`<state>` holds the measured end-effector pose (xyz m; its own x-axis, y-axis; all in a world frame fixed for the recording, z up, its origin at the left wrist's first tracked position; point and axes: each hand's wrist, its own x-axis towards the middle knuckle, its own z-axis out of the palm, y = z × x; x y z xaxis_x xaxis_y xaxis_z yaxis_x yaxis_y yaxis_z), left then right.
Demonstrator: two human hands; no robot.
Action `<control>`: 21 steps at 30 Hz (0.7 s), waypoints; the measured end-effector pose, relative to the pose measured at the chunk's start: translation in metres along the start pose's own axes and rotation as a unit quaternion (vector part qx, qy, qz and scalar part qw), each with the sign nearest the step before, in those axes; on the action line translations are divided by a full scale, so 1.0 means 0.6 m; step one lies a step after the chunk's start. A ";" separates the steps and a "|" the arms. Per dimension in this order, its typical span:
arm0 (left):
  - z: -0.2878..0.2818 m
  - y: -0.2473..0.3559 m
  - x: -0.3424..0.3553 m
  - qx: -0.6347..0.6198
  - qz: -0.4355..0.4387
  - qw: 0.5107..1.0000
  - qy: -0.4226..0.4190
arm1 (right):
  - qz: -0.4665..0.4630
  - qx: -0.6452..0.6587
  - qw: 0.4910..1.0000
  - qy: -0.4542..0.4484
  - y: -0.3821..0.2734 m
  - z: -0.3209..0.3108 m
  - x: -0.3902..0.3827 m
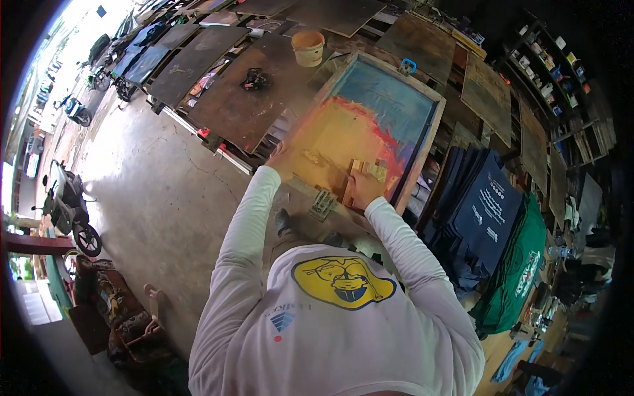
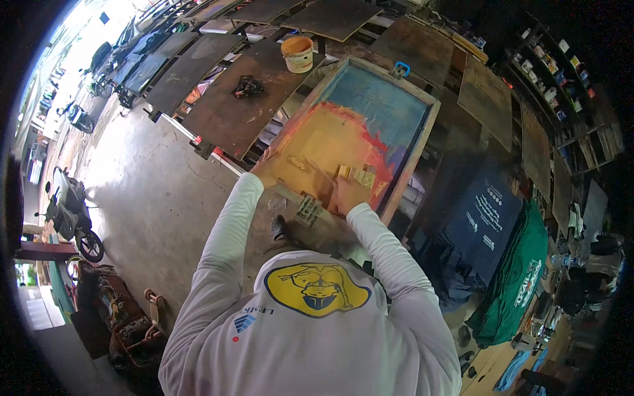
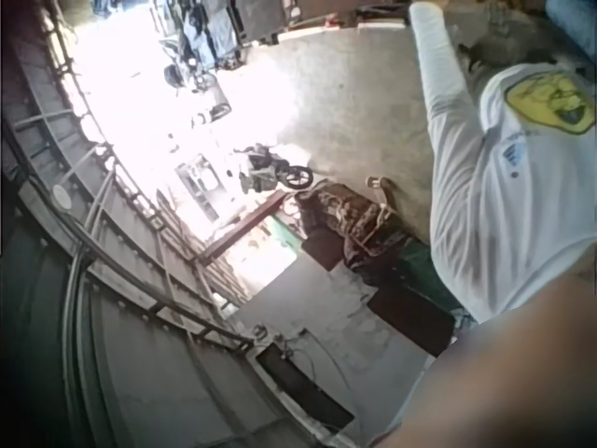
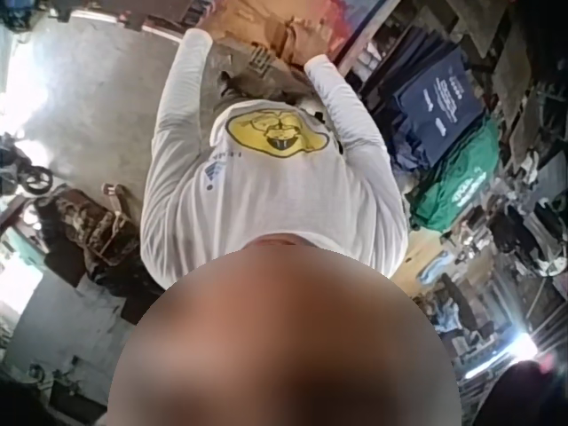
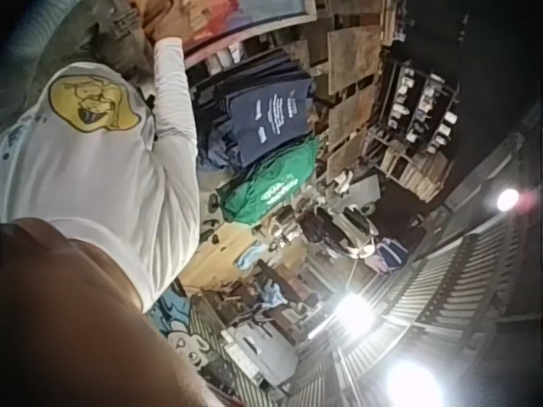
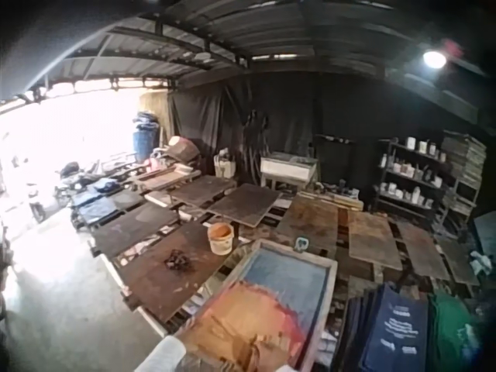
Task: The person is scooping ink or emulsion from a bucket and applying it to a screen printing frame, then spreading it manually.
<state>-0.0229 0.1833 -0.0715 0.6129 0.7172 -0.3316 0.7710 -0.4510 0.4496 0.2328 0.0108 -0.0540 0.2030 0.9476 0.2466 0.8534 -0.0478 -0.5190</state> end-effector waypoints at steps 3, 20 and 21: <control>0.003 -0.004 0.000 0.005 -0.002 1.000 0.001 | 0.053 -0.104 0.982 -0.148 -0.004 0.006 0.003; -0.033 0.004 -0.024 0.084 0.078 0.993 -0.015 | 0.038 -0.085 0.994 0.056 -0.067 0.016 -0.039; -0.031 0.001 -0.020 0.084 0.081 0.993 -0.017 | 0.047 -0.079 0.994 0.052 -0.074 0.017 -0.036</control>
<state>-0.0331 0.1843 -0.0519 0.7348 0.6105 -0.2955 0.6778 -0.6440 0.3549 0.1855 -0.0041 -0.0446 0.3268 0.8995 0.2900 0.8914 -0.1915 -0.4107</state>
